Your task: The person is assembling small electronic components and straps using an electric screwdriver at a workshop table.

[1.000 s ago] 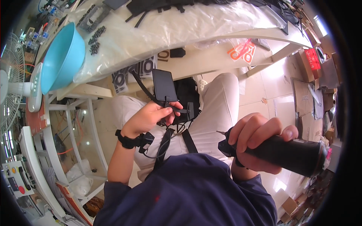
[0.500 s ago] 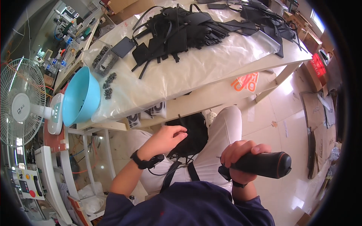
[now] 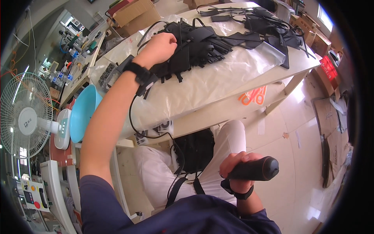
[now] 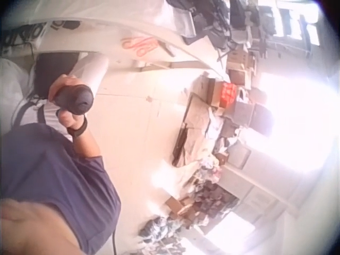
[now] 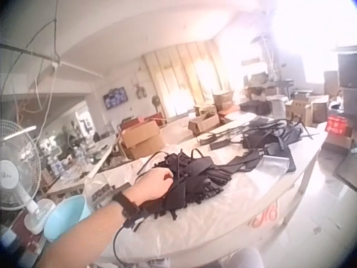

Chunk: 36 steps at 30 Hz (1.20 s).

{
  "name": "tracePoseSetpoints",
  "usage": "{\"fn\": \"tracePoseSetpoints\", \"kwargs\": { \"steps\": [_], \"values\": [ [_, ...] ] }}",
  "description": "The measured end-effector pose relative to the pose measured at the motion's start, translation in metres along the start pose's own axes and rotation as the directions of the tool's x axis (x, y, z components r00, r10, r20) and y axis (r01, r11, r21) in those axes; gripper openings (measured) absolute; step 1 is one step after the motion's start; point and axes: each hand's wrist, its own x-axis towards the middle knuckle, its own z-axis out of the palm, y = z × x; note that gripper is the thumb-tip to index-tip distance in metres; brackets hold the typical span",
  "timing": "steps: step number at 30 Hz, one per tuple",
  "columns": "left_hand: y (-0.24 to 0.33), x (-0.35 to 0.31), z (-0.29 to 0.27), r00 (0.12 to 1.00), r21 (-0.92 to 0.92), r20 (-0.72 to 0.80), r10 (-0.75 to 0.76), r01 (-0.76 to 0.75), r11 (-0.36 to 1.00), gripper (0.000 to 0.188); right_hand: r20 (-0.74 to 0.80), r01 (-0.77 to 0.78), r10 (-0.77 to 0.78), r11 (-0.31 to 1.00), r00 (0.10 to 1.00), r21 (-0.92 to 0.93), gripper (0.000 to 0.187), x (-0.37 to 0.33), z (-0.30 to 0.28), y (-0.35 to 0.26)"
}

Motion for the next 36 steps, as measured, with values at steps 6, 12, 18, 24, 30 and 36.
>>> {"fn": "tracePoseSetpoints", "kwargs": {
  "steps": [6,12,18,24,30,36],
  "values": [
    [0.005,0.047,0.044,0.973,0.224,0.107,-0.205,0.177,0.958,0.045,0.055,-0.019,0.020,1.000,0.998,-0.021,0.054,-0.006,-0.009,-0.005],
    [-0.015,0.065,0.057,0.986,0.080,-0.095,-0.134,0.142,0.987,0.039,-0.021,-0.072,0.073,0.997,0.997,0.006,0.054,-0.010,-0.013,-0.007],
    [-0.022,0.073,0.062,0.963,-0.047,-0.053,-0.264,0.262,0.964,0.031,0.018,-0.054,0.054,0.998,0.998,-0.023,0.056,-0.012,-0.014,-0.005],
    [-0.005,0.040,0.016,0.946,-0.286,-0.223,-0.236,0.168,0.943,0.024,-0.005,-0.037,0.036,0.997,0.999,-0.071,0.055,-0.013,-0.012,-0.020],
    [0.034,-0.052,-0.029,0.966,-0.902,-0.039,-0.257,0.077,0.425,0.012,-0.039,0.026,-0.031,0.991,0.999,-0.134,0.058,-0.009,0.000,-0.028],
    [0.078,-0.165,-0.012,0.976,-1.000,-0.009,-0.219,-0.005,0.019,0.017,0.052,0.045,-0.041,0.996,0.998,-0.078,0.054,0.000,0.023,-0.032]
  ]
}}
